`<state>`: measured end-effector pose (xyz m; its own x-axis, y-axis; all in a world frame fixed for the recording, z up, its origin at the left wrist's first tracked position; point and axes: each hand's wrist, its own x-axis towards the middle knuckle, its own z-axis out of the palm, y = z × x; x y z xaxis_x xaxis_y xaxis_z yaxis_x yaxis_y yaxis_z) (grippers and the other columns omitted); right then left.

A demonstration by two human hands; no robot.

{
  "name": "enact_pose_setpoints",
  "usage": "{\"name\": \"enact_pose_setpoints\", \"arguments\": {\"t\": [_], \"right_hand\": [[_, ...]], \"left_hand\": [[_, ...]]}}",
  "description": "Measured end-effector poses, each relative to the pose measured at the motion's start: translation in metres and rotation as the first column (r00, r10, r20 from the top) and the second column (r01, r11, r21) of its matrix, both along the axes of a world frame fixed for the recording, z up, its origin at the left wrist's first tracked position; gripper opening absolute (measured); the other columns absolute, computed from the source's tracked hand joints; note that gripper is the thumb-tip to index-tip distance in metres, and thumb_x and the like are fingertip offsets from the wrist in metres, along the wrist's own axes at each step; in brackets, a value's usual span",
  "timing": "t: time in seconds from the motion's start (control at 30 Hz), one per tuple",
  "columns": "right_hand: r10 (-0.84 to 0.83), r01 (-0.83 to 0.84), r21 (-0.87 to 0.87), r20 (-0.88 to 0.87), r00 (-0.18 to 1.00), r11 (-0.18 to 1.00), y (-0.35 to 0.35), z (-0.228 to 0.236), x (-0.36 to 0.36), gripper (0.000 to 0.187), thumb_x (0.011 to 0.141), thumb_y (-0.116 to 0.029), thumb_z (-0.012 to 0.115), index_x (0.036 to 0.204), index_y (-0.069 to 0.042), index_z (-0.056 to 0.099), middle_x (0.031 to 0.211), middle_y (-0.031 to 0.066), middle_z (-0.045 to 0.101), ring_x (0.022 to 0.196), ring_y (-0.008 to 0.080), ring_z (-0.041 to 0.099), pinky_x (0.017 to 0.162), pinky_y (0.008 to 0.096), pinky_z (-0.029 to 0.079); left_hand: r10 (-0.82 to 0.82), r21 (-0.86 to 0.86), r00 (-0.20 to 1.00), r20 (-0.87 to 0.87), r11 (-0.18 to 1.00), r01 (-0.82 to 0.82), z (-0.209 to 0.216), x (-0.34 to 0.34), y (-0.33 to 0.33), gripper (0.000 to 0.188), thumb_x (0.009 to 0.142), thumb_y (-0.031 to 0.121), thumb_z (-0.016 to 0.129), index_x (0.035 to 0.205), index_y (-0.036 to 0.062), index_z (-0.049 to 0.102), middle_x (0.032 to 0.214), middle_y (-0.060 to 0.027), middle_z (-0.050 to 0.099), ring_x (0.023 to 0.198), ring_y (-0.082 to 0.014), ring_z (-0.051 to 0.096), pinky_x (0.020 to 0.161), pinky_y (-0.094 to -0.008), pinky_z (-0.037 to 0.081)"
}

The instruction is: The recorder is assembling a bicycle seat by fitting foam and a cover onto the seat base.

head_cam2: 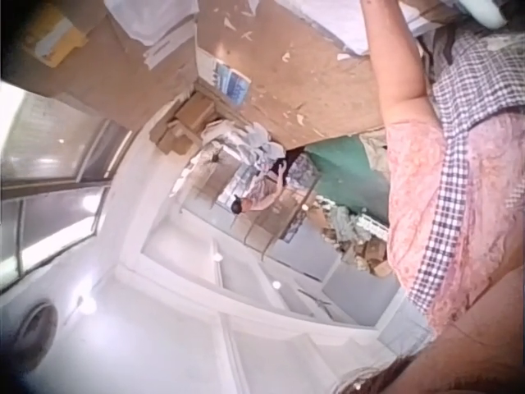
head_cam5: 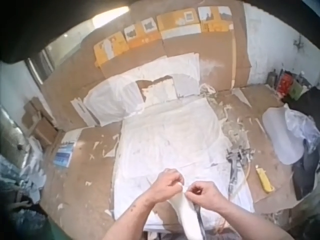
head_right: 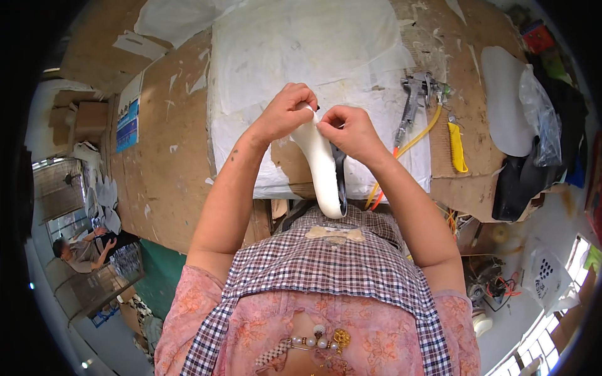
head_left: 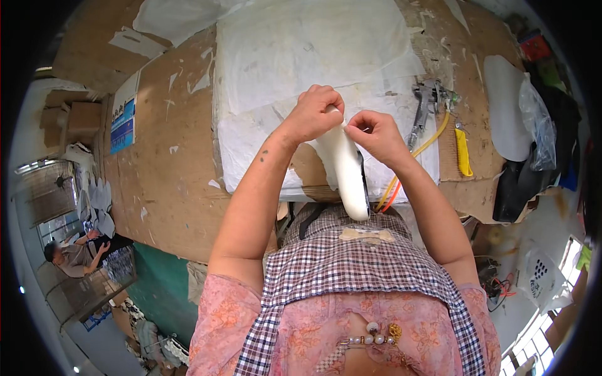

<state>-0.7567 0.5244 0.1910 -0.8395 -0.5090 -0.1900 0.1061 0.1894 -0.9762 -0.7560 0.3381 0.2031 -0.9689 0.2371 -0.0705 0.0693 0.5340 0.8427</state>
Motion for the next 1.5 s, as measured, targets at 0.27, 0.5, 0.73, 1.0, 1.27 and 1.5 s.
{"name": "enact_pose_setpoints", "arguments": {"t": [0.27,0.5,0.73,1.0,1.27,1.5], "right_hand": [[0.139,-0.131,0.064,-0.13,0.982,0.989,-0.006,0.004,-0.01,0.016,0.083,-0.013,0.061,0.084,0.003,0.061,0.074,0.0018,0.06,0.068,0.0066,0.053,0.061,0.0235,0.047],[0.126,-0.126,0.001,-0.026,0.992,0.992,-0.004,0.005,-0.007,0.015,0.083,-0.013,0.061,0.084,0.002,0.062,0.077,0.001,0.061,0.067,0.0065,0.053,0.062,0.0233,0.047],[0.071,-0.05,0.245,-0.079,0.994,0.968,-0.017,0.012,-0.008,0.016,0.067,-0.015,0.064,0.07,0.0,0.061,0.062,0.0042,0.059,0.06,0.0121,0.055,0.057,0.0289,0.047],[0.268,-0.27,0.051,0.03,0.963,0.962,-0.003,0.003,-0.024,0.018,0.076,-0.016,0.061,0.079,0.002,0.063,0.069,0.004,0.062,0.065,0.0107,0.055,0.062,0.0283,0.047],[0.189,-0.189,-0.015,0.042,0.981,0.982,0.009,-0.003,-0.005,0.02,0.086,-0.014,0.056,0.095,0.002,0.064,0.079,0.0002,0.062,0.072,0.0056,0.053,0.064,0.022,0.045],[0.232,-0.232,0.098,0.015,0.973,0.968,0.012,0.01,-0.014,0.022,0.081,-0.013,0.057,0.091,0.005,0.064,0.074,0.0064,0.064,0.068,0.0089,0.056,0.063,0.0257,0.046]], "left_hand": [[0.08,0.146,0.99,0.119,0.985,-0.097,0.001,0.002,-0.009,0.013,0.067,0.016,0.053,0.073,0.0054,0.058,0.081,-0.005,0.055,0.09,-0.0226,0.044,0.081,-0.0328,0.038],[0.013,0.113,0.999,0.05,0.993,-0.018,0.001,0.002,-0.011,0.018,0.062,0.016,0.055,0.076,0.0052,0.058,0.082,-0.0066,0.056,0.092,-0.0241,0.044,0.082,-0.0343,0.039],[-0.042,0.002,0.998,0.041,0.999,0.042,0.001,0.001,-0.004,0.017,0.063,0.012,0.054,0.079,0.0053,0.054,0.083,-0.0034,0.05,0.092,-0.0196,0.041,0.08,-0.0297,0.037],[0.01,0.136,0.995,0.103,0.99,-0.024,-0.002,0.005,-0.013,0.022,0.061,0.017,0.054,0.079,0.0061,0.058,0.086,-0.0056,0.055,0.092,-0.023,0.043,0.083,-0.0343,0.037],[-0.046,0.033,0.998,0.047,0.998,0.045,0.005,0.003,-0.004,0.027,0.059,0.021,0.055,0.082,0.007,0.058,0.09,-0.0062,0.055,0.099,-0.0249,0.043,0.091,-0.0357,0.033],[-0.063,-0.065,0.998,-0.004,0.996,0.062,0.01,0.005,0.003,0.025,0.059,0.021,0.056,0.08,0.0078,0.057,0.088,-0.0059,0.056,0.097,-0.0253,0.046,0.093,-0.0361,0.03]]}}
